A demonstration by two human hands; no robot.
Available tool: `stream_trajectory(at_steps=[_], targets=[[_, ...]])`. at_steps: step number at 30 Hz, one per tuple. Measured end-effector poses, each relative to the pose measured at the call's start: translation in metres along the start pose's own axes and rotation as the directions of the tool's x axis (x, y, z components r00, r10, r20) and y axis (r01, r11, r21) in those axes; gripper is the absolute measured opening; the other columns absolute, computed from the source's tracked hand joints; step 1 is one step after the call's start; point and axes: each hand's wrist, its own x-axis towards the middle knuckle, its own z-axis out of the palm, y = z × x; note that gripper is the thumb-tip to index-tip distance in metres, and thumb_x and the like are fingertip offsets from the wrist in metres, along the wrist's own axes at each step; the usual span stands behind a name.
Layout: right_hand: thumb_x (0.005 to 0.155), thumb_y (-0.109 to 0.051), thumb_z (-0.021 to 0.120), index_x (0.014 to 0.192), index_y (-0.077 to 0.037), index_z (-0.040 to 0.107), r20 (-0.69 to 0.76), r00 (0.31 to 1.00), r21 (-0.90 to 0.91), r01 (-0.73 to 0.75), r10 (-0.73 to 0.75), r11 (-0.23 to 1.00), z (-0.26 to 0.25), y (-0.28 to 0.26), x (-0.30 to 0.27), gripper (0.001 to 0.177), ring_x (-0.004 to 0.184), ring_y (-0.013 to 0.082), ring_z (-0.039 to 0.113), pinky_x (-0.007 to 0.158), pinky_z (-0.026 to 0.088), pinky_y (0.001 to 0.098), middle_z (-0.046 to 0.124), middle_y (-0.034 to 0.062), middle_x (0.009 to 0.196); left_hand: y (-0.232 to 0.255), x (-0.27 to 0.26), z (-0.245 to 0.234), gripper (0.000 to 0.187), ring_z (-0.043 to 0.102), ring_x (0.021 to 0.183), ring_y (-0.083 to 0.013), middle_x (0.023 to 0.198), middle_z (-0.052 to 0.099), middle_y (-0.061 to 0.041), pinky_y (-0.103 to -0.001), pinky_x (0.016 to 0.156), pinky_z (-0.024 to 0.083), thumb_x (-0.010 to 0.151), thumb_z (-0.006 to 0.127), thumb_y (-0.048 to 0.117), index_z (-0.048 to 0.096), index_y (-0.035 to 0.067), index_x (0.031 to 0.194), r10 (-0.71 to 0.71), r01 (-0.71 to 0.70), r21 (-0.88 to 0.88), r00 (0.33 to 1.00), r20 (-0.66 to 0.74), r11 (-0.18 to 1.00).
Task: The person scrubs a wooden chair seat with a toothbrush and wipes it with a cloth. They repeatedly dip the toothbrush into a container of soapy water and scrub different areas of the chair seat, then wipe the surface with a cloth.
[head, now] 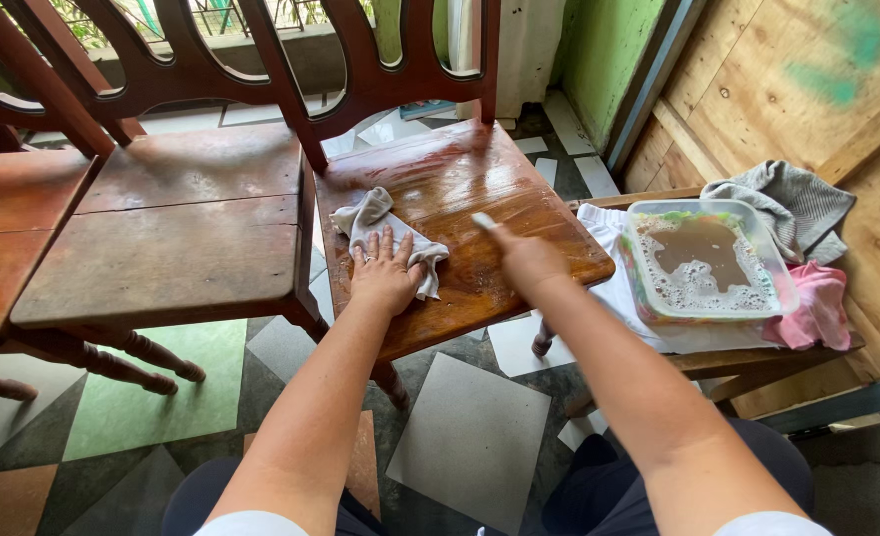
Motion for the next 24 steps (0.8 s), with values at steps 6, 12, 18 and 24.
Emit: stream_trajectory(at_steps=[6,12,18,24], targets=[[0.115,-0.030,0.035,0.143,-0.031,0.058,-0.245,0.959,0.113,-0.114,0.139,0.987,-0.009,0.100,0.031,0.036,0.104,0.0423,0.069,0.088,0.055,0.0523,0.071,0.0226,0.115,0.004,-0.002,0.000,0.074,0.000,0.158,-0.0326,0.172,0.002,-0.011,-0.052,0.125,-0.002,0.100,0.030,0.060,0.011,0.028,0.165,-0.012,0.012,0.004,1.000,0.009,1.000],[0.109,-0.013,0.029,0.157,-0.041,0.037,0.029,0.997,-0.025,0.067,-0.066,0.997,0.007,-0.011,-0.030,0.056,0.081,0.0252,0.074,0.072,0.060,0.0385,0.073,0.0173,0.095,0.006,0.000,0.001,0.073,0.001,0.159,-0.0324,0.172,0.002,-0.011,-0.052,0.125,-0.001,0.100,0.031,0.059,0.012,0.030,0.164,-0.005,0.005,-0.007,1.000,-0.005,1.000],[0.110,-0.015,0.026,0.155,-0.041,0.040,-0.007,0.994,0.047,-0.110,0.110,0.993,-0.024,0.019,-0.018,0.053,0.098,0.0312,0.072,0.082,0.059,0.0458,0.070,0.0179,0.113,0.002,-0.004,0.000,0.072,0.002,0.158,-0.0321,0.172,0.002,-0.010,-0.053,0.126,0.001,0.100,0.031,0.059,0.013,0.031,0.164,-0.018,0.019,-0.026,1.000,0.005,0.999],[0.111,-0.028,0.030,0.142,-0.019,0.058,-0.197,0.958,0.103,-0.189,0.206,0.977,-0.020,0.062,0.056,0.043,0.110,0.0389,0.069,0.091,0.054,0.0515,0.070,0.0199,0.120,0.005,-0.002,0.001,0.073,0.001,0.158,-0.0336,0.172,0.002,-0.012,-0.053,0.125,0.000,0.100,0.034,0.056,0.012,0.030,0.165,-0.014,0.014,-0.017,1.000,-0.001,1.000]])
